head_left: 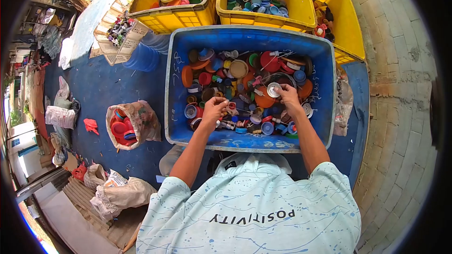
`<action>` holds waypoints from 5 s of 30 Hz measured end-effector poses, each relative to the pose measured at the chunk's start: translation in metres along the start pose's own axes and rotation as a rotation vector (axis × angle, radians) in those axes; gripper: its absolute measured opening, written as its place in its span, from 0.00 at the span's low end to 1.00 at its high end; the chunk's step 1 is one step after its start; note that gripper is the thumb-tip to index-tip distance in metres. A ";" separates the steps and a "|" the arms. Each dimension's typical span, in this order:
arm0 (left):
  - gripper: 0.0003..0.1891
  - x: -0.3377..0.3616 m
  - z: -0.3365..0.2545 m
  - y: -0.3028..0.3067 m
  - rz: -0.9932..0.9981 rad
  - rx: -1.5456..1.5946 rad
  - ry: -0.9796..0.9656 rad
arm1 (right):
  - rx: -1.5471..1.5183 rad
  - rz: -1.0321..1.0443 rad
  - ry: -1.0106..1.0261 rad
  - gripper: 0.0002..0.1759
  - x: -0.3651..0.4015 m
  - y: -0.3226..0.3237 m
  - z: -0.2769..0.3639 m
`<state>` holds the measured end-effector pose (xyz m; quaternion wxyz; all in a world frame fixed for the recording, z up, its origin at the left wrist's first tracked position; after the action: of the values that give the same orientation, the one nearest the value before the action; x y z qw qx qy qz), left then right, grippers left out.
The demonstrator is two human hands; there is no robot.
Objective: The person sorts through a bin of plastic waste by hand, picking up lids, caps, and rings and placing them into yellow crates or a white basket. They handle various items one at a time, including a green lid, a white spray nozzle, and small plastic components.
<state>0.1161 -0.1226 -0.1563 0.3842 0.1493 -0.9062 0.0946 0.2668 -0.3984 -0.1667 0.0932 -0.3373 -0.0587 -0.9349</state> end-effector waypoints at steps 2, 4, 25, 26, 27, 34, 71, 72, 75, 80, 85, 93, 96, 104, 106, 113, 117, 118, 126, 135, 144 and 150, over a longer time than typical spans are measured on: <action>0.12 -0.024 0.007 -0.009 -0.020 -0.263 -0.026 | -0.155 0.008 -0.057 0.13 0.014 0.010 -0.001; 0.15 -0.038 0.018 -0.023 0.006 -0.369 0.084 | -0.291 0.023 -0.092 0.12 0.030 0.012 -0.002; 0.07 -0.063 0.069 -0.043 -0.062 -0.140 0.382 | -0.570 0.064 -0.049 0.15 0.093 0.008 -0.023; 0.07 -0.052 0.055 -0.046 -0.030 -0.084 0.327 | -0.570 0.076 -0.050 0.16 0.093 0.005 -0.021; 0.07 -0.043 0.042 -0.049 0.004 -0.026 0.270 | -0.577 0.099 -0.058 0.17 0.094 0.001 -0.016; 0.10 -0.007 -0.038 -0.073 0.125 0.164 0.037 | -0.603 0.148 -0.016 0.16 0.075 -0.028 0.020; 0.13 -0.076 -0.001 -0.049 0.086 0.350 0.267 | 0.284 -0.184 0.231 0.15 -0.013 0.043 0.029; 0.13 -0.070 0.010 -0.047 0.082 0.358 0.295 | 0.465 -0.148 0.251 0.16 -0.011 0.035 0.022; 0.14 -0.058 0.032 -0.047 0.091 0.394 0.319 | 0.703 0.014 0.255 0.17 -0.017 0.005 -0.004; 0.15 -0.046 0.031 -0.042 0.083 0.394 0.270 | 0.983 0.037 0.377 0.15 -0.006 -0.036 0.002; 0.15 -0.041 0.034 -0.033 0.053 0.384 0.262 | 1.184 0.026 0.412 0.14 -0.018 -0.052 -0.025; 0.16 -0.061 0.027 -0.047 0.029 0.126 0.167 | 1.029 -0.011 0.450 0.12 -0.019 -0.046 -0.025; 0.15 -0.084 0.015 -0.052 -0.055 -0.245 -0.034 | 0.735 -0.032 0.350 0.13 0.007 -0.025 0.012; 0.16 -0.094 -0.032 -0.112 -0.130 -1.226 -0.630 | -0.018 -0.201 0.125 0.14 0.045 0.048 -0.003; 0.19 -0.092 -0.033 -0.123 -0.135 -1.341 -0.721 | -0.220 -0.174 0.044 0.09 0.060 0.048 -0.008; 0.20 -0.090 -0.028 -0.136 -0.208 -1.406 -0.965 | -0.342 -0.178 0.019 0.07 0.086 0.048 -0.015; 0.16 -0.108 -0.016 -0.134 -0.105 -1.348 -0.851 | -0.319 -0.187 0.029 0.08 0.091 0.046 -0.015; 0.15 -0.107 -0.016 -0.133 -0.099 -1.352 -0.788 | -0.325 -0.189 0.031 0.08 0.092 0.047 -0.016; 0.15 -0.082 -0.043 -0.126 -0.168 -1.265 -0.632 | -0.371 -0.161 0.062 0.07 0.094 0.049 -0.012; 0.13 -0.105 -0.018 -0.168 0.055 -0.788 -0.412 | -0.396 -0.170 0.093 0.07 0.101 0.053 -0.011; 0.19 -0.088 -0.030 -0.171 -0.043 -0.805 -0.503 | -0.427 -0.153 0.082 0.09 0.108 0.061 -0.006; 0.20 -0.098 -0.035 -0.166 -0.125 -0.948 -0.477 | -0.404 -0.118 0.095 0.09 0.096 0.060 -0.009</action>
<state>0.2610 -0.2491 -0.1941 0.1978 0.0305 -0.9010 -0.3849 0.2017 -0.4719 -0.1088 -0.0284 -0.3009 0.1148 -0.9463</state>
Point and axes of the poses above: each hand's wrist, its own x-axis away from the middle knuckle, its own y-axis out of the back of the hand, z = x × y, the point moved 10 cm from there along -x, towards the middle knuckle, and after that the axes turned 7 degrees about -x, right-handed, at the moved point
